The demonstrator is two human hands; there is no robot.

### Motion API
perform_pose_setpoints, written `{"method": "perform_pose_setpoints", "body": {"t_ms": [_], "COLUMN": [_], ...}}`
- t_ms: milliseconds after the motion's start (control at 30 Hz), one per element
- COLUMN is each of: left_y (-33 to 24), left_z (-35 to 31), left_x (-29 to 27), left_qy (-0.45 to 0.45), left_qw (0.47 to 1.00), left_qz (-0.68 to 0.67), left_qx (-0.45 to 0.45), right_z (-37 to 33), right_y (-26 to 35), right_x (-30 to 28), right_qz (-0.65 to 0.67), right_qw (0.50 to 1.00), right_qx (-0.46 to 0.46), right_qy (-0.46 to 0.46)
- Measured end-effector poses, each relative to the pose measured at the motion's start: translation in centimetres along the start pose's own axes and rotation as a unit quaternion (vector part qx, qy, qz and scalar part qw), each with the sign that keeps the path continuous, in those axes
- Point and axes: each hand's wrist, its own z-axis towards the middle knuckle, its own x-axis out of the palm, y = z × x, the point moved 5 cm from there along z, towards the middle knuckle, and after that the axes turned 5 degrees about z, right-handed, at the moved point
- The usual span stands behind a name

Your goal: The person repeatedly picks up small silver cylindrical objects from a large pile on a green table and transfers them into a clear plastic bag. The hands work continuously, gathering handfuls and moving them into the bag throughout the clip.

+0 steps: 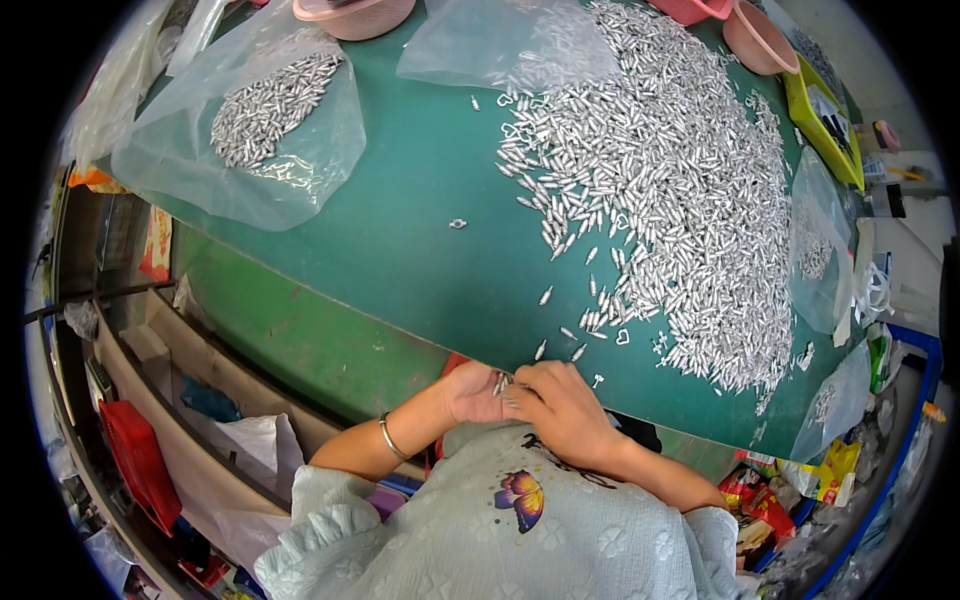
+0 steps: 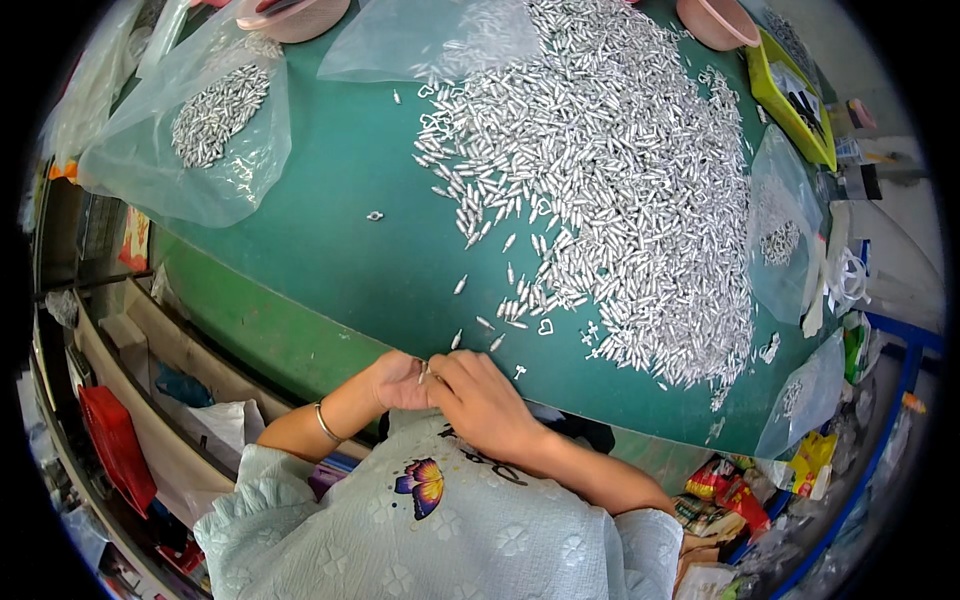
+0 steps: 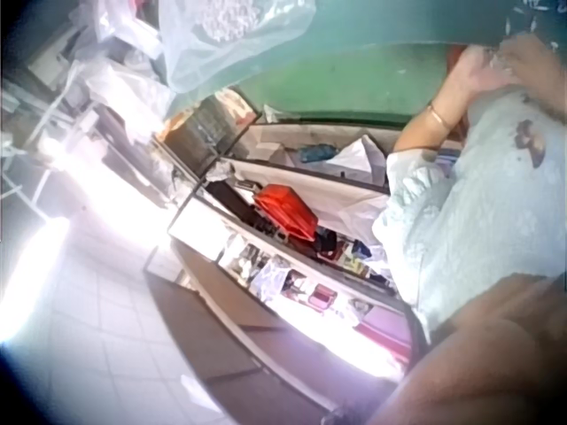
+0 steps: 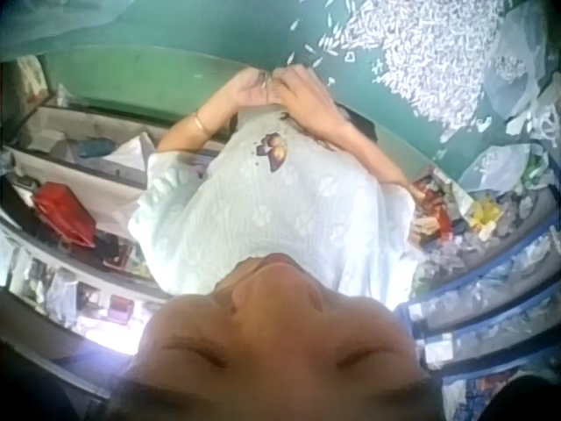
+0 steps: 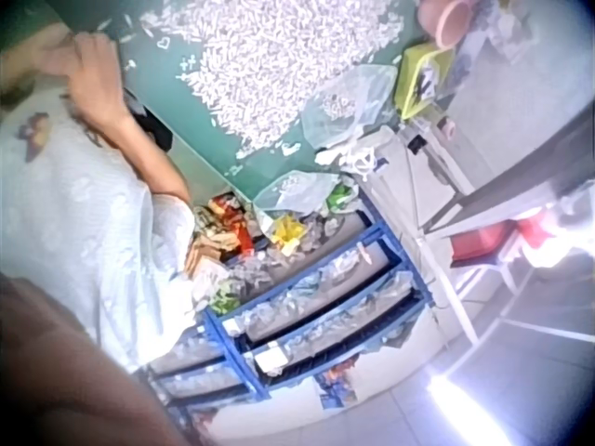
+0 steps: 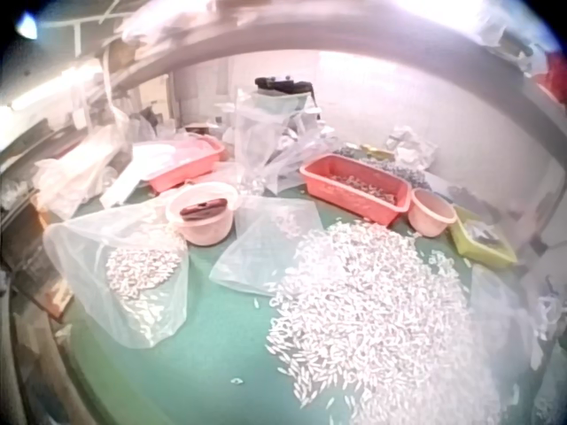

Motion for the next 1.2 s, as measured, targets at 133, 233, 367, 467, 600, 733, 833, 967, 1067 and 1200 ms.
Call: {"method": "perform_pose_setpoints", "body": {"t_ms": [133,233,367,467,600,733,833,967,1067,1200], "left_y": [-0.1,0.0,-0.1,-0.5,-0.8,-0.7,-0.7,-0.7,-0.7,-0.8], "left_z": [0.1,0.6,0.9,0.5,-0.2,-0.4,-0.7,-0.9,-0.9,-0.4], "left_x": [-0.1,2.5,3.2,3.7,3.3,2.3,1.1,0.6,1.8,3.4], "left_qy": [0.009,0.014,0.007,-0.165,-0.079,0.02,0.022,0.061,0.088,-0.01], "left_qw": [1.0,0.999,0.997,0.953,0.977,0.996,0.999,0.998,0.995,0.995], "left_qz": [-0.005,0.031,0.068,0.253,0.196,0.089,0.025,-0.007,-0.044,0.099], "left_qx": [-0.009,-0.011,-0.025,-0.022,-0.013,0.008,0.01,0.008,0.009,-0.028], "right_z": [-0.5,1.0,1.2,0.8,1.3,2.0,2.0,2.4,5.6,12.0], "right_y": [0.4,0.0,-0.7,-1.1,-1.0,-0.2,0.7,0.9,0.7,-0.4], "right_x": [-1.2,-4.2,-4.6,-3.8,-3.6,-2.8,-2.0,-1.7,-3.1,-3.1], "right_qz": [-0.028,-0.094,-0.143,-0.128,-0.116,-0.076,-0.039,0.015,-0.05,-0.149], "right_qw": [0.998,0.984,0.971,0.974,0.982,0.994,0.998,1.0,0.994,0.978], "right_qx": [-0.046,0.048,0.137,0.13,0.095,0.074,0.028,-0.007,0.022,0.002], "right_qy": [-0.045,-0.141,-0.135,-0.134,-0.119,-0.024,0.029,0.023,-0.099,-0.144]}}
